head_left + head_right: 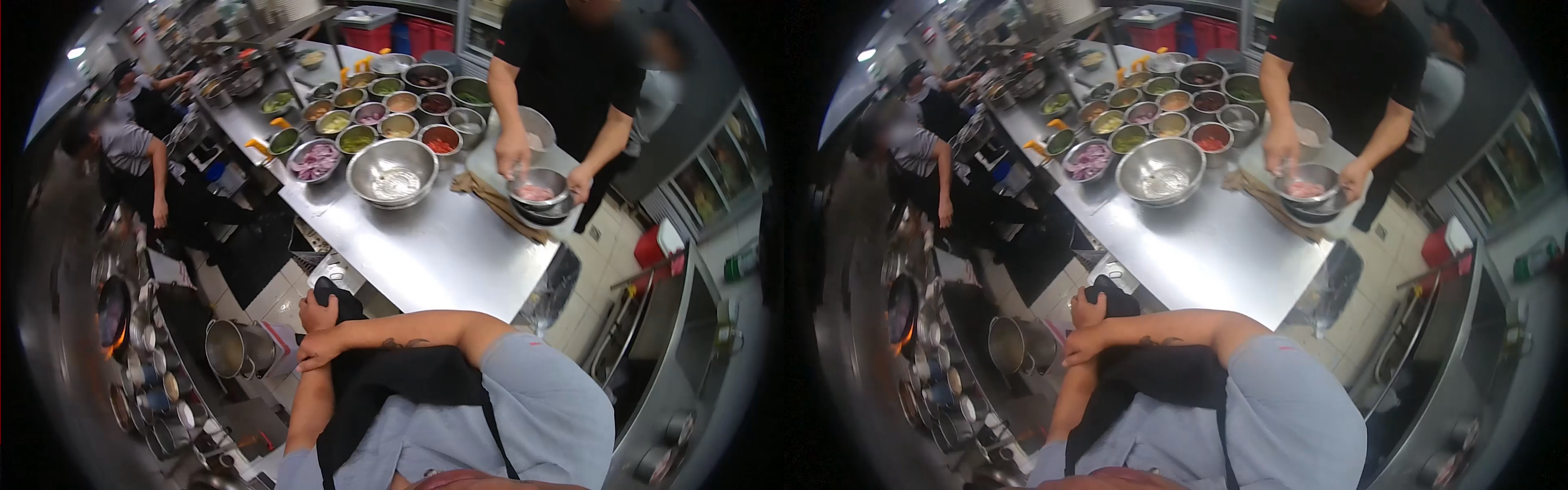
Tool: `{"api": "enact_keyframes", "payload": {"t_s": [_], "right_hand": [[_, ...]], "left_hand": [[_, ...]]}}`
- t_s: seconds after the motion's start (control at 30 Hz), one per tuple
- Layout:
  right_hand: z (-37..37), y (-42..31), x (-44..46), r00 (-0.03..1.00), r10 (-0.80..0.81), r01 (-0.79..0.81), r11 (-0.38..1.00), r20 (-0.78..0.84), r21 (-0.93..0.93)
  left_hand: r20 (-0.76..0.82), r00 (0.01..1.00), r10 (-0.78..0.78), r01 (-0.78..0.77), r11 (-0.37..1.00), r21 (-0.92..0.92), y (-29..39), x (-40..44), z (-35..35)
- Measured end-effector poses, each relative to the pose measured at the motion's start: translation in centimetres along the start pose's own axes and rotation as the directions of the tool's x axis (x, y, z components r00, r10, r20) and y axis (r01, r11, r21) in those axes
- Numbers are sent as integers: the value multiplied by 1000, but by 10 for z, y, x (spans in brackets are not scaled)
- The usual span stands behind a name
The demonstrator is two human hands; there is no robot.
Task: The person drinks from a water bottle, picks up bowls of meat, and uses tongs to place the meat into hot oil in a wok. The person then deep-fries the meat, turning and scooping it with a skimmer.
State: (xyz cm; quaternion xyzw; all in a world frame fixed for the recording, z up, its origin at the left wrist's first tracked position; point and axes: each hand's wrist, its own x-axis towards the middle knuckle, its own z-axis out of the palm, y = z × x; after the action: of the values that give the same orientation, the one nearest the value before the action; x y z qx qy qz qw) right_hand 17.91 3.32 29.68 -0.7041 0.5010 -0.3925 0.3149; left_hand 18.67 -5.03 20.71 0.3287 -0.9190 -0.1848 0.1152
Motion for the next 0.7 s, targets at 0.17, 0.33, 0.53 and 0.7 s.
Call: {"api": "enact_keyframes", "payload": {"t_s": [0.17,0.33,0.53,0.7], "right_hand": [[12,15,4,996,-59,60,998,-63,9],[18,27,7,998,-4,4,1000,-56,12],[-22,-10,-23,986,18,-34,995,-167,-95],[-51,-43,-85,958,134,-126,991,-255,47]], "left_hand": [[-35,999,14,-13,999,42,-8,3,8],[15,1000,11,-12,999,53,-10,6,7],[10,999,50,-50,999,21,-34,17,22],[68,996,51,-50,999,-20,-20,12,-6]]}}
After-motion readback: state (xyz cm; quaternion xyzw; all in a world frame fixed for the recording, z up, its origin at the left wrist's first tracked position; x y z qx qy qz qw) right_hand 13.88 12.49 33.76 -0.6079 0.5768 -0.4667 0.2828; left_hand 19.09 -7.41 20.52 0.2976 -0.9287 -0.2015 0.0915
